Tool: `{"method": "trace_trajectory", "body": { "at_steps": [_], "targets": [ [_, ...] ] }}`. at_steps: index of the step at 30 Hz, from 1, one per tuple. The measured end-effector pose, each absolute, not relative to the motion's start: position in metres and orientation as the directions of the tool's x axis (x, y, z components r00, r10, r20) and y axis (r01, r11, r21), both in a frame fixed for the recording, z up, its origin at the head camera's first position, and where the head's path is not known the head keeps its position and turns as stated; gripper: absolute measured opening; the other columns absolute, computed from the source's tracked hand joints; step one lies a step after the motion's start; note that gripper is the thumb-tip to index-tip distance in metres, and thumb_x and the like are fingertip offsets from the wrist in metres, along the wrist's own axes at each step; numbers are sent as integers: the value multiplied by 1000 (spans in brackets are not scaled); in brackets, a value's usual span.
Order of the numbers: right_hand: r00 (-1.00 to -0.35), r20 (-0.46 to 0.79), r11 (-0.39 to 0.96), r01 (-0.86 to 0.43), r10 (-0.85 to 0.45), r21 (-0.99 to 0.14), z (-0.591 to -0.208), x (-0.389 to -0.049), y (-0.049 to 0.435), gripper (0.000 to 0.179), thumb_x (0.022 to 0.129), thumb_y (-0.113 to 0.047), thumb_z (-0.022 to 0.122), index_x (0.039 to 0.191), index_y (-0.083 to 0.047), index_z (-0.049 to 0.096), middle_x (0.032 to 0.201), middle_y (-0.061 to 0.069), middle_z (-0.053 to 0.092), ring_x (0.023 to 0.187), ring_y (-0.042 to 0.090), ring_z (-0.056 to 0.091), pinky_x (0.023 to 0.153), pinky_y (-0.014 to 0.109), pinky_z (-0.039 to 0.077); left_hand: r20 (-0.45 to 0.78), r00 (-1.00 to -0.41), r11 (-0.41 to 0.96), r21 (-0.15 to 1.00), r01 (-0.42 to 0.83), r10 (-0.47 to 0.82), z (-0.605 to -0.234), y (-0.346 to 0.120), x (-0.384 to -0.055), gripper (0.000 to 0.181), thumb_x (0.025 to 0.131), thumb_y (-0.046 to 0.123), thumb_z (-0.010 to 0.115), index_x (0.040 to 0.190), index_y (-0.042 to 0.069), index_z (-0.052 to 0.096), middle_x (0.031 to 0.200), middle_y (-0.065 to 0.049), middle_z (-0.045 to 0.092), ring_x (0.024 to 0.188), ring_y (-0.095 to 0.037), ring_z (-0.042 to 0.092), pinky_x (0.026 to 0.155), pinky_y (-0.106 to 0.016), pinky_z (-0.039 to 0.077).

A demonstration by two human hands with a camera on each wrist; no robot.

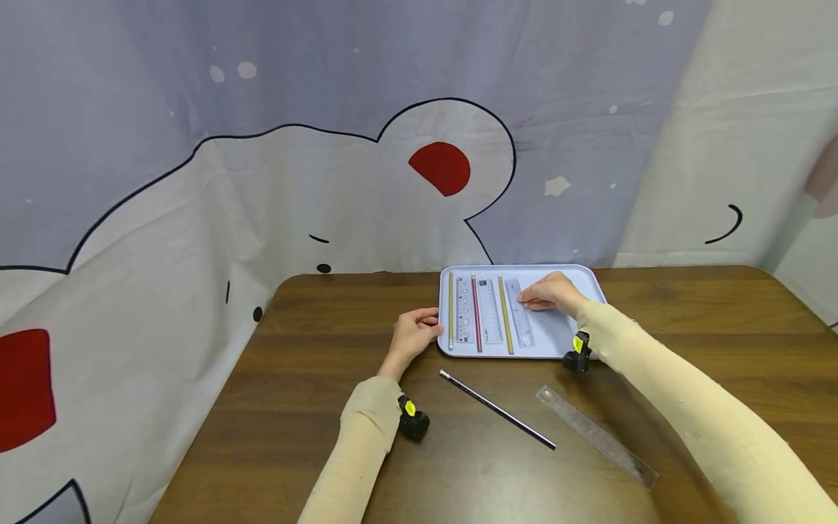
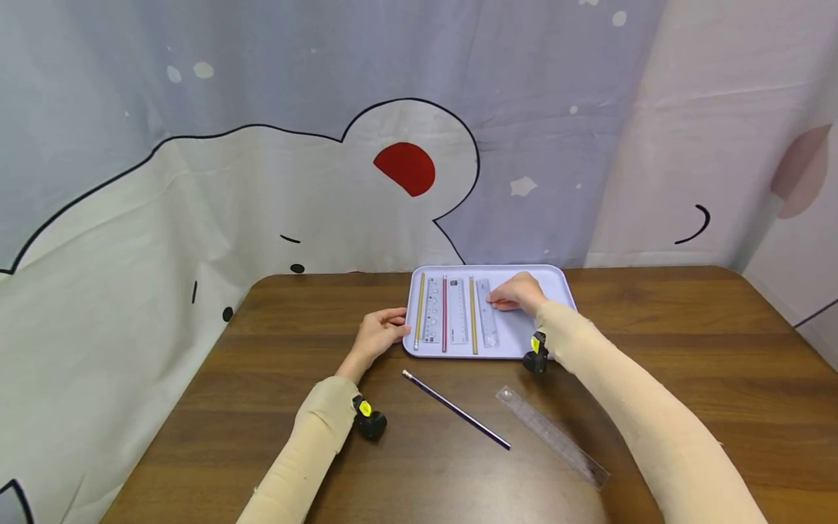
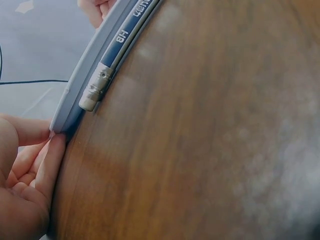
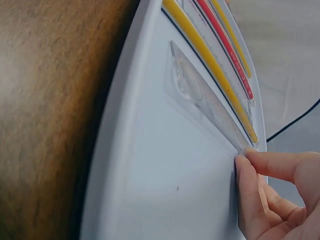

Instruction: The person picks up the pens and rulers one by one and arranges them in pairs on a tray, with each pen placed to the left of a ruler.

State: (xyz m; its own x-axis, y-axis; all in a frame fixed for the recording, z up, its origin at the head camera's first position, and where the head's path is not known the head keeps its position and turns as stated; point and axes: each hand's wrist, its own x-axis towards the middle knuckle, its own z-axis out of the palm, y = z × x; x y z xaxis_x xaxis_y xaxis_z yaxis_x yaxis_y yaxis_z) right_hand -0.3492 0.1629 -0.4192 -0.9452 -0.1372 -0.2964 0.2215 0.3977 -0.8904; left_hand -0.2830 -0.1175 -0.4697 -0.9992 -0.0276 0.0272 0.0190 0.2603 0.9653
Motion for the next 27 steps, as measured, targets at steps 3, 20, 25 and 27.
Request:
{"method": "trace_trajectory", "body": {
  "at_steps": [3, 20, 25, 27],
  "targets": [
    [-942, -313, 393, 243, -122, -887, -418, -350, 163, 28, 85, -4, 69, 107, 12, 65, 67, -4, 68, 61, 1, 64, 67, 17, 57, 30, -999, 262, 965, 21, -31, -469, -117, -283, 38, 82, -2, 70, 120, -2, 65, 102, -19, 69, 70, -4, 59, 69, -25, 60],
    [-960, -268, 405, 212, -86, -889, -424, -351, 164, 16, 76, -5, 75, 85, 6, 70, 59, -2, 65, 52, 4, 62, 56, 16, 56, 23, -999, 265, 964, 13, -34, -469, -116, -282, 39, 82, -1, 70, 120, -2, 65, 104, -19, 68, 71, -5, 59, 69, -24, 60],
    [-968, -248, 426, 207, -41, -881, -424, -347, 160, 22, 80, -2, 70, 98, 11, 67, 59, -5, 65, 53, 1, 61, 58, 15, 56, 32, -999, 257, 966, 23, -33, -468, -116, -281, 39, 81, -3, 70, 120, -3, 65, 102, -20, 68, 69, -4, 58, 68, -24, 59],
    [-969, -245, 424, 206, -40, -882, -424, -347, 159, 25, 81, -1, 70, 101, 13, 66, 59, -5, 65, 53, 1, 61, 58, 15, 56, 40, -999, 257, 966, 31, -30, -468, -117, -281, 39, 81, -3, 69, 120, -4, 65, 102, -20, 68, 69, -4, 58, 68, -23, 59]
  ]
}}
